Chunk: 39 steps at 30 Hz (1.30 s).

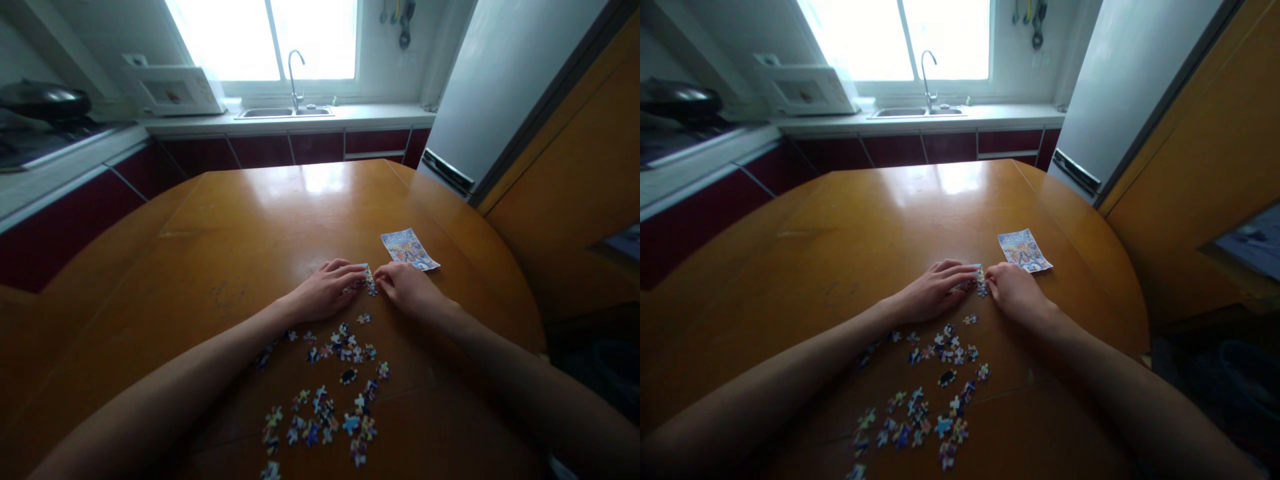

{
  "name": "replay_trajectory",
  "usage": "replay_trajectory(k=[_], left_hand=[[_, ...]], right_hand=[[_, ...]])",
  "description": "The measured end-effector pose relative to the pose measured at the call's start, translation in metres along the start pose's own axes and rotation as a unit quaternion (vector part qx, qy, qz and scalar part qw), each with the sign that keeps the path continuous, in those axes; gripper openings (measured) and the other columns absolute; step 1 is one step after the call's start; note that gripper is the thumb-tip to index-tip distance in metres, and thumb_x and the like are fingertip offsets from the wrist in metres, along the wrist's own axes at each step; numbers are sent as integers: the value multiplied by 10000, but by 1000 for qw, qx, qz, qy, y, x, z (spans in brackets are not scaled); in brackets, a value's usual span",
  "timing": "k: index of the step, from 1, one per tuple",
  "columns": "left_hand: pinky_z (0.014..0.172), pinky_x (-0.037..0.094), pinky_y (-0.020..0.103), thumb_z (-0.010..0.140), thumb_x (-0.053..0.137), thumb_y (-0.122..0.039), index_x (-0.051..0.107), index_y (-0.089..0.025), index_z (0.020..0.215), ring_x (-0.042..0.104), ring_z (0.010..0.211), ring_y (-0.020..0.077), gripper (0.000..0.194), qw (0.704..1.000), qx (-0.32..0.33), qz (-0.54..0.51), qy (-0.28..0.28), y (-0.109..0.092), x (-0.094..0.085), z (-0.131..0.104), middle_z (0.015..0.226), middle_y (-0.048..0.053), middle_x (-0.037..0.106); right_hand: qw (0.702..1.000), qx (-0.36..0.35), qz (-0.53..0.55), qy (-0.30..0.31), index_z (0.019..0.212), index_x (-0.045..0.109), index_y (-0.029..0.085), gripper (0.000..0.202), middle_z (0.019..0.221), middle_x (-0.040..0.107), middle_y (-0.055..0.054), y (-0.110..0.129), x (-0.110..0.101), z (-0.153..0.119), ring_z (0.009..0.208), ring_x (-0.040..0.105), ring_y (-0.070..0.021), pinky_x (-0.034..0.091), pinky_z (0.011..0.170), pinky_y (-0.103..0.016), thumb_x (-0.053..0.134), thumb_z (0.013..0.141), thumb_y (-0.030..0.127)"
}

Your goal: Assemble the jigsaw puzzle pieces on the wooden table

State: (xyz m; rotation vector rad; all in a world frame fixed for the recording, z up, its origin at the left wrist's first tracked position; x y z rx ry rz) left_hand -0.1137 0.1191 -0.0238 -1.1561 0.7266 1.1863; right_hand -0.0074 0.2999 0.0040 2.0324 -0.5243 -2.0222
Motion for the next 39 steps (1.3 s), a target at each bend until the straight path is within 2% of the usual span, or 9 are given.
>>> replay_trajectory(k=[4,8,12,17,25,30,34,39], left_hand=[[1104,446,431,1035,474,-287,588,-228,1314,513,1233,220,307,999,-9,-16,-38,3,2,0,1326,88,587],[1098,449,450,1030,479,-270,577,-289,1362,517,1205,221,346,1000,1,-6,-30,3,3,0,1285,68,601],[1091,451,462,1027,485,-278,565,-330,1387,512,1199,227,372,1000,5,2,-29,4,4,0,1281,62,601],[1098,443,465,1031,478,-290,567,-320,1380,496,1209,235,362,1000,-2,24,-17,3,3,0,1296,61,589],[1108,435,474,1028,488,-304,535,-305,1407,473,1248,254,381,998,4,61,10,-4,-5,1,1320,74,569],[1096,444,467,1044,452,-300,563,-295,1374,503,1231,240,348,999,13,50,-2,0,-1,0,1316,56,604],[1066,467,458,1048,445,-299,578,-335,1368,524,1202,231,349,999,25,43,-13,1,0,-1,1307,47,615],[1076,455,464,1042,457,-305,542,-360,1408,526,1209,235,379,998,23,59,3,-1,-4,-1,1315,49,603]], right_hand=[[998,-32,-44,12,1016,767,239,281,921,686,-62,3,0,-2,816,627,-167,418,751,-266,487,1005,241],[995,-49,-81,27,1085,761,283,311,892,628,-55,6,0,-5,754,589,-155,381,688,-268,459,1018,251],[993,-49,-103,27,1097,750,262,324,883,606,-60,8,-2,-7,753,577,-160,365,674,-277,433,1034,283],[989,-56,-127,51,1119,730,235,318,925,608,-74,10,-6,-8,780,577,-164,367,679,-274,426,1033,272],[984,-80,-149,65,1197,694,260,318,945,607,-70,10,-8,-9,788,581,-170,366,671,-277,422,1032,251],[978,-86,-177,65,1243,670,259,317,961,609,-83,11,-8,-12,819,594,-189,382,681,-285,437,1028,254],[979,-84,-171,66,1253,667,256,326,960,603,-85,10,-7,-12,812,587,-189,388,691,-290,425,1035,265],[982,-82,-156,65,1218,687,260,317,942,596,-76,10,-8,-12,787,575,-180,376,680,-286,432,1030,269]])
Point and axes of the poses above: each hand's wrist, its own z-axis towards the middle knuckle, its own x-axis out of the palm, y = z × x, the point moved 2 cm from there along z, towards the middle knuckle
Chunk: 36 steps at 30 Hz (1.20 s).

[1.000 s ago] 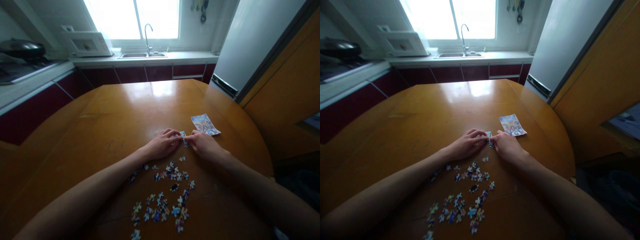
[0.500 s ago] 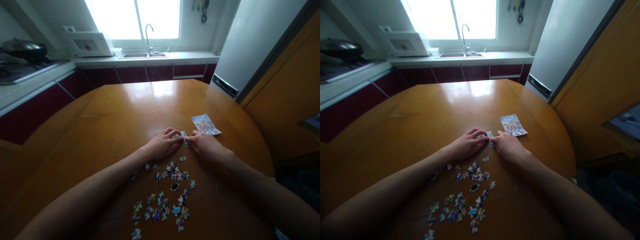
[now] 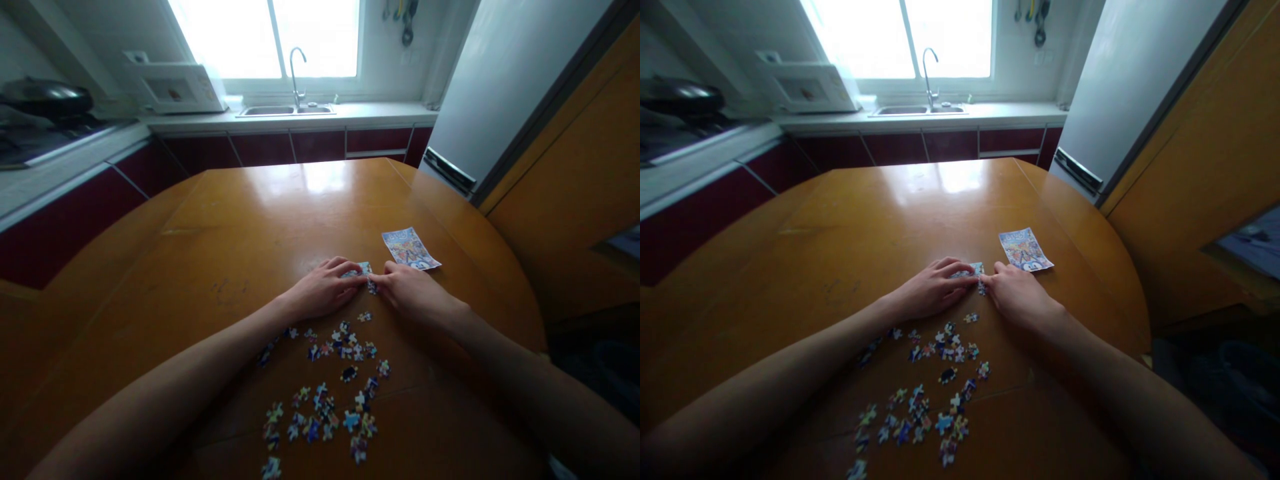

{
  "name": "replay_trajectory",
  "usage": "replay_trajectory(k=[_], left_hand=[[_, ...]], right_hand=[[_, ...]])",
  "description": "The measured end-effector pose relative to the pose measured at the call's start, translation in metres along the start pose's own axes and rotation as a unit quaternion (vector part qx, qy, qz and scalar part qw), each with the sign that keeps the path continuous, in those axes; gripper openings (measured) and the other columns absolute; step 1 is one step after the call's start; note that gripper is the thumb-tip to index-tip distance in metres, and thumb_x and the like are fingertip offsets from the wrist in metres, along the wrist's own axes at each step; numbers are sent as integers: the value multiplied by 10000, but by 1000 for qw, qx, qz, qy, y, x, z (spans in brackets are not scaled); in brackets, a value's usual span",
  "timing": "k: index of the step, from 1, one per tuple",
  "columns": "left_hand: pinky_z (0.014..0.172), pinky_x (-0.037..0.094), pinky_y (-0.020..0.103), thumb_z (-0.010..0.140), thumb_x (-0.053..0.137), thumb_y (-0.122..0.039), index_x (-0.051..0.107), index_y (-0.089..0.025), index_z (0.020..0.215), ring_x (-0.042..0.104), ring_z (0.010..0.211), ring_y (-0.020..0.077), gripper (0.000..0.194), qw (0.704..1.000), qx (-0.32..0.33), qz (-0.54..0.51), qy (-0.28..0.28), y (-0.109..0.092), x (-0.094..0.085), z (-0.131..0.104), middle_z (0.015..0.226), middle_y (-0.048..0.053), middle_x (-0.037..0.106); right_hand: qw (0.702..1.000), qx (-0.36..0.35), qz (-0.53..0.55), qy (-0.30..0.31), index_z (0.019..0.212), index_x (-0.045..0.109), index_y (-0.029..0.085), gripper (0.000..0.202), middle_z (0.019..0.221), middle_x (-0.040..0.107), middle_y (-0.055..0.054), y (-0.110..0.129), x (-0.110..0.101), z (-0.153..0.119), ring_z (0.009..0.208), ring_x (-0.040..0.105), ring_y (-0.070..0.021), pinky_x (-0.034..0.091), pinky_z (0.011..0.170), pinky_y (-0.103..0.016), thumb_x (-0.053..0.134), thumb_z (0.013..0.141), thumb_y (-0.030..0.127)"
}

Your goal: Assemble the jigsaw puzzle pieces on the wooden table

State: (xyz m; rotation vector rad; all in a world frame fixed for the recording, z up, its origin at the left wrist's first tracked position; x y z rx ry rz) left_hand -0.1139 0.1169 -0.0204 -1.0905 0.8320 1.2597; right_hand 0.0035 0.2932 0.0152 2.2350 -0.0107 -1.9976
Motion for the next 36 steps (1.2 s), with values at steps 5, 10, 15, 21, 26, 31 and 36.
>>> replay_trajectory(k=[5,10,15,21,26,31,36], left_hand=[[1092,441,470,1033,467,-303,559,-311,1381,505,1240,249,360,1000,-4,11,11,-1,0,0,1349,58,589],[1105,431,470,1031,465,-297,575,-297,1355,501,1241,246,342,1000,-3,4,6,1,3,-1,1359,44,591],[1099,437,465,1036,456,-300,575,-296,1355,512,1230,237,341,1000,-9,-11,-4,2,4,-1,1347,39,602],[1089,438,470,1031,463,-305,565,-312,1375,514,1224,238,359,1000,-11,-18,-3,2,3,0,1327,49,607],[1096,421,477,1039,449,-335,582,-310,1355,500,1234,252,343,1000,-18,-10,11,0,1,1,1331,54,594],[1095,407,486,1032,460,-333,549,-347,1396,481,1247,269,375,999,-24,0,28,0,1,2,1360,51,568],[1131,359,482,1046,431,-343,516,-336,1432,435,1328,268,396,999,-14,-3,33,2,3,2,1465,18,540]], right_hand=[[1000,-4,-3,-10,1345,606,299,377,969,603,-67,-2,1,2,797,586,-177,370,658,-278,442,1013,229],[999,-8,-50,7,1361,598,243,420,1041,616,-103,2,0,2,851,602,-205,387,659,-295,448,980,151],[998,-7,-63,13,1408,568,244,472,1085,616,-119,5,-1,-1,889,607,-218,406,689,-301,430,971,126],[999,1,51,-3,1370,627,287,452,1022,648,-88,-8,4,7,858,608,-189,429,735,-281,453,973,159],[988,15,146,-44,1237,727,257,389,1041,729,-80,-23,5,15,903,628,-187,441,812,-282,457,974,159],[987,74,137,-48,906,759,218,176,882,741,-52,-15,4,10,791,631,-176,414,698,-282,589,937,250],[984,111,138,-34,738,651,209,243,758,704,-22,-8,7,9,696,603,-161,351,582,-272,728,840,415]])
Point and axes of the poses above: each hand's wrist, its own z-axis towards the middle knuckle, its own x-axis out of the palm, y = z × x, the point moved 2 cm from there along z, towards the middle knuckle
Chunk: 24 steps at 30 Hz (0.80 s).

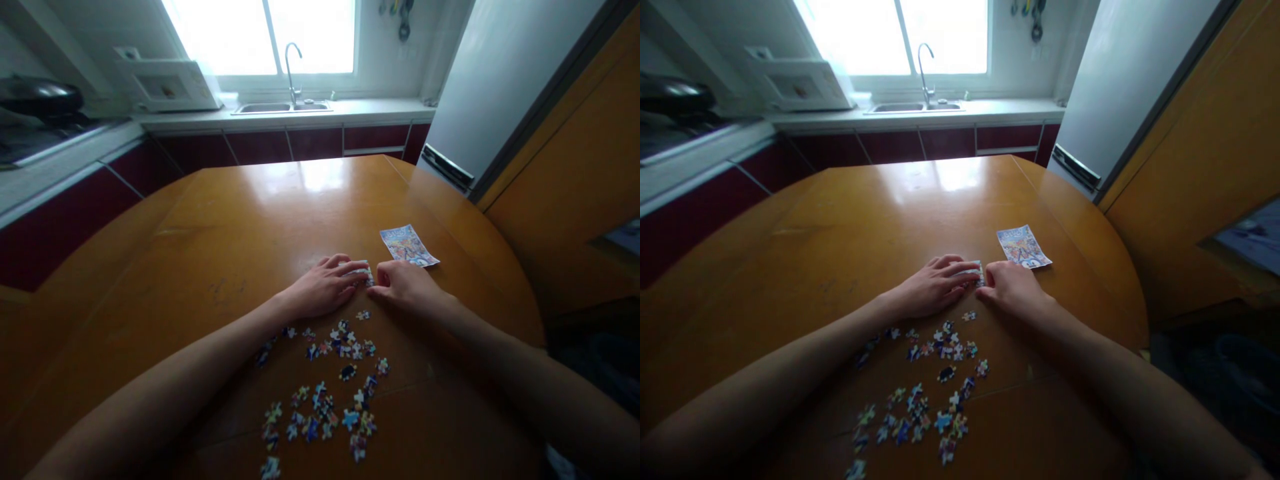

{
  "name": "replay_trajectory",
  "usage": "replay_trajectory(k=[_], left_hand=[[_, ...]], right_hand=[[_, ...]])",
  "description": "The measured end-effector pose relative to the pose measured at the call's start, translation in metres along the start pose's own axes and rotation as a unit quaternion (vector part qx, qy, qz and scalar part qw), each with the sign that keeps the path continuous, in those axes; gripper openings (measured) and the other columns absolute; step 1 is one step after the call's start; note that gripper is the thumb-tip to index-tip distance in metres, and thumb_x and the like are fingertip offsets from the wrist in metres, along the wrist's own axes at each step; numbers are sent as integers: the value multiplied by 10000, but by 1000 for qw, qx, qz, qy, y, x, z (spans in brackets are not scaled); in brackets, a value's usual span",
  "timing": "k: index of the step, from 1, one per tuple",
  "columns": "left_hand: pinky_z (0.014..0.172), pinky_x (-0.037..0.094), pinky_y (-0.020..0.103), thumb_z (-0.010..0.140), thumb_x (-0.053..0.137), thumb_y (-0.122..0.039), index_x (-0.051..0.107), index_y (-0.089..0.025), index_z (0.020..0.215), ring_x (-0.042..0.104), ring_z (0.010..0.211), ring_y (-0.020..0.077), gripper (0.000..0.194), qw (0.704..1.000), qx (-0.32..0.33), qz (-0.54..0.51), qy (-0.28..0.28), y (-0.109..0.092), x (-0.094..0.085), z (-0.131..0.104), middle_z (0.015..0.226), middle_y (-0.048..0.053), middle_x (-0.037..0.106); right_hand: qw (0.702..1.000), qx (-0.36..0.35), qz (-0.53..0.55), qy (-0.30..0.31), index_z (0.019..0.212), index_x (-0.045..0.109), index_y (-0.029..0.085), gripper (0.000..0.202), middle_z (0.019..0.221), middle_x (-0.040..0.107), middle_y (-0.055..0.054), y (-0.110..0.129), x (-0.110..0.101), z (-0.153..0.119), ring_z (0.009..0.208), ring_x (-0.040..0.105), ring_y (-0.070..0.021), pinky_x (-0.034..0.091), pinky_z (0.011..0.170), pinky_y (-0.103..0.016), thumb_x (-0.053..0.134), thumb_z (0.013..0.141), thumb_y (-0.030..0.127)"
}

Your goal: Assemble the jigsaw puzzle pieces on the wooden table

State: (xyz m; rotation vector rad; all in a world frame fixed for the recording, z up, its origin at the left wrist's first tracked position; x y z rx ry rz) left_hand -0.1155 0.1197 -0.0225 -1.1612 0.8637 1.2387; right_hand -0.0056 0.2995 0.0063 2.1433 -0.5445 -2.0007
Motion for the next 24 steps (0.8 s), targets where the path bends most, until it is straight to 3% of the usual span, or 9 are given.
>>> replay_trajectory(k=[7,24], left_hand=[[1114,359,465,1027,464,-293,451,-320,1482,437,1332,268,456,1000,18,-3,4,1,2,1,1477,-11,553],[1125,345,449,1032,469,-287,520,-321,1434,414,1334,270,406,999,48,18,12,1,1,2,1469,-38,560]], right_hand=[[1000,-7,17,6,726,639,210,216,748,696,-16,-3,2,3,683,589,-152,347,583,-272,714,838,378],[999,-7,46,6,718,625,200,227,742,679,-16,-7,7,6,667,570,-145,340,583,-261,734,834,362]])
Point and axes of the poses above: each hand's wrist, its own z-axis towards the middle knuckle, its own x-axis out of the palm, y = z × x, the point moved 2 cm from there along z, towards the middle knuckle
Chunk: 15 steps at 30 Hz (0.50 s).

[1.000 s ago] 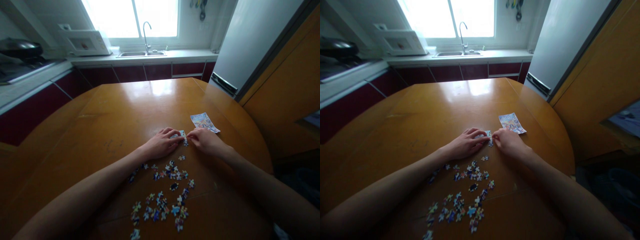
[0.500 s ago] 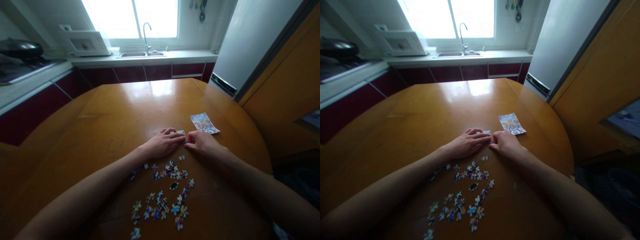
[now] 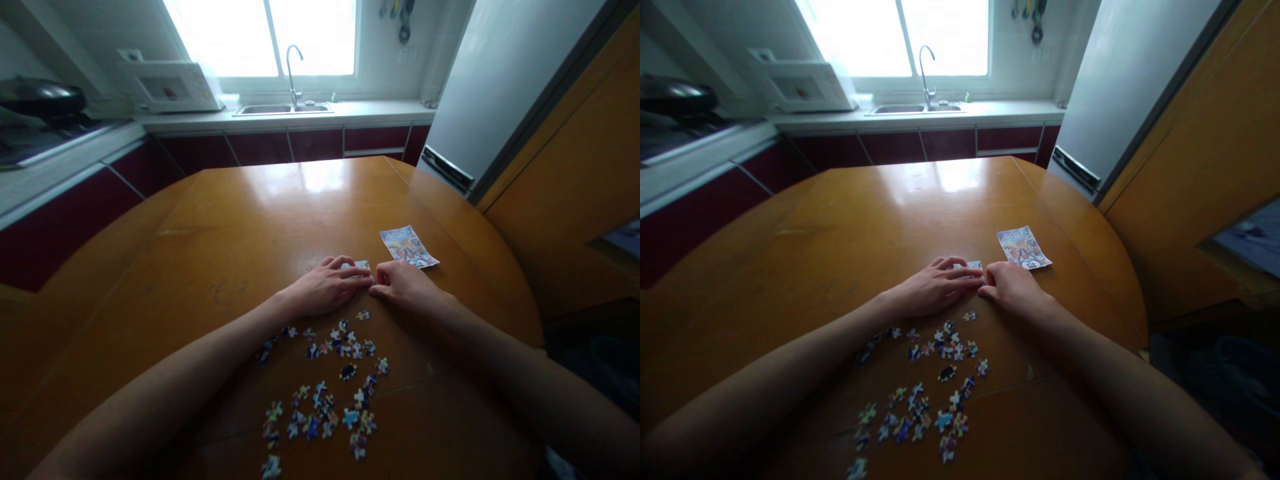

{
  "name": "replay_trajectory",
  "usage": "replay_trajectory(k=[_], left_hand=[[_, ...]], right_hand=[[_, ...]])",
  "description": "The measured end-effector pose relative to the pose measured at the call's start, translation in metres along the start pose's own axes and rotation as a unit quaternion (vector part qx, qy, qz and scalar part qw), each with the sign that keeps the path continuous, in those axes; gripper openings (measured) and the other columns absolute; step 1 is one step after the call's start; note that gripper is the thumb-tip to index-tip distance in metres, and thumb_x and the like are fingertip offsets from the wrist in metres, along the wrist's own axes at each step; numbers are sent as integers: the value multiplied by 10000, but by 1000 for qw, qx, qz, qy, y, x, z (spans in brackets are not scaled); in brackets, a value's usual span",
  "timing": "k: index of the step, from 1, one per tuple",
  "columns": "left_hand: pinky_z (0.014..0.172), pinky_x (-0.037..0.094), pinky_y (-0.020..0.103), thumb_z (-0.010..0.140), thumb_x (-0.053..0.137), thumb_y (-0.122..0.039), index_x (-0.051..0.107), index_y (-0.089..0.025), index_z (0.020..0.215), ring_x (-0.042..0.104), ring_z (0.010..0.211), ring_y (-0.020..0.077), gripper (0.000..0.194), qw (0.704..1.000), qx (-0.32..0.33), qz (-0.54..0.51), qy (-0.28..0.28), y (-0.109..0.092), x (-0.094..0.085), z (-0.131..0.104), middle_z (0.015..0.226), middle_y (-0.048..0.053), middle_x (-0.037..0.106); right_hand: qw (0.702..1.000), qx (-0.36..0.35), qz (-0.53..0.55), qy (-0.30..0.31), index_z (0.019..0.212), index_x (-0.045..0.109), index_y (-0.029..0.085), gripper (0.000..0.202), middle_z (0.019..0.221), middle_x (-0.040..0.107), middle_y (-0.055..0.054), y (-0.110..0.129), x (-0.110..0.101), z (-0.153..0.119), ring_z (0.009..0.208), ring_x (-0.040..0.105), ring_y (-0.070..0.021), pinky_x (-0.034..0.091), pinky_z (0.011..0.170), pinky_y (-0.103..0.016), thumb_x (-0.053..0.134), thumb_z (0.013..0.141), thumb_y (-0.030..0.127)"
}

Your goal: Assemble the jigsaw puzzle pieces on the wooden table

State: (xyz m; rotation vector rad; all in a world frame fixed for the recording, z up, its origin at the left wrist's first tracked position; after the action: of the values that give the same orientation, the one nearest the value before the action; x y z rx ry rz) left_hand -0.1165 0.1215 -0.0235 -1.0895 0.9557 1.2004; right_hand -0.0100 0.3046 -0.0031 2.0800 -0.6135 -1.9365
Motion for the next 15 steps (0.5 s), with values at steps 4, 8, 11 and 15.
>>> replay_trajectory(k=[4,8,11,15], left_hand=[[1123,347,446,1034,466,-276,530,-306,1423,410,1338,278,395,1000,-2,4,1,-2,0,0,1468,-29,561],[1110,382,431,1020,485,-252,438,-288,1495,435,1307,257,478,999,-26,-26,-17,-1,1,-1,1455,1,572],[1102,398,429,1026,485,-256,461,-313,1476,472,1256,237,455,997,-28,-42,-52,2,-1,-3,1455,2,570],[1040,442,422,1002,484,-180,583,-282,1350,529,1167,224,376,989,-71,-39,-124,11,-5,-5,1318,34,651]], right_hand=[[1000,-3,15,5,708,627,196,235,725,677,-21,-2,1,1,661,567,-151,339,583,-265,749,823,360],[999,-16,44,6,718,643,186,242,704,674,-33,-2,-4,2,645,564,-154,351,591,-272,645,914,329],[999,-14,50,-1,729,662,177,244,701,676,-42,-2,-8,3,657,576,-160,370,615,-278,583,946,255],[998,-6,59,-18,785,684,176,139,757,705,-45,-2,-7,3,695,605,-163,403,647,-277,621,909,178]])
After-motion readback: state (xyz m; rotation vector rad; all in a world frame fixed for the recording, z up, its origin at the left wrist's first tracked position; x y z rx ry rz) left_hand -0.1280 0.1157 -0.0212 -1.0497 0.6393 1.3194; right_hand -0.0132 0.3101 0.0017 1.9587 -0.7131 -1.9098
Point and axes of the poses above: each hand's wrist, its own z-axis towards the middle knuckle, its own x-axis out of the palm, y = z × x, the point moved 2 cm from there along z, towards the middle knuckle
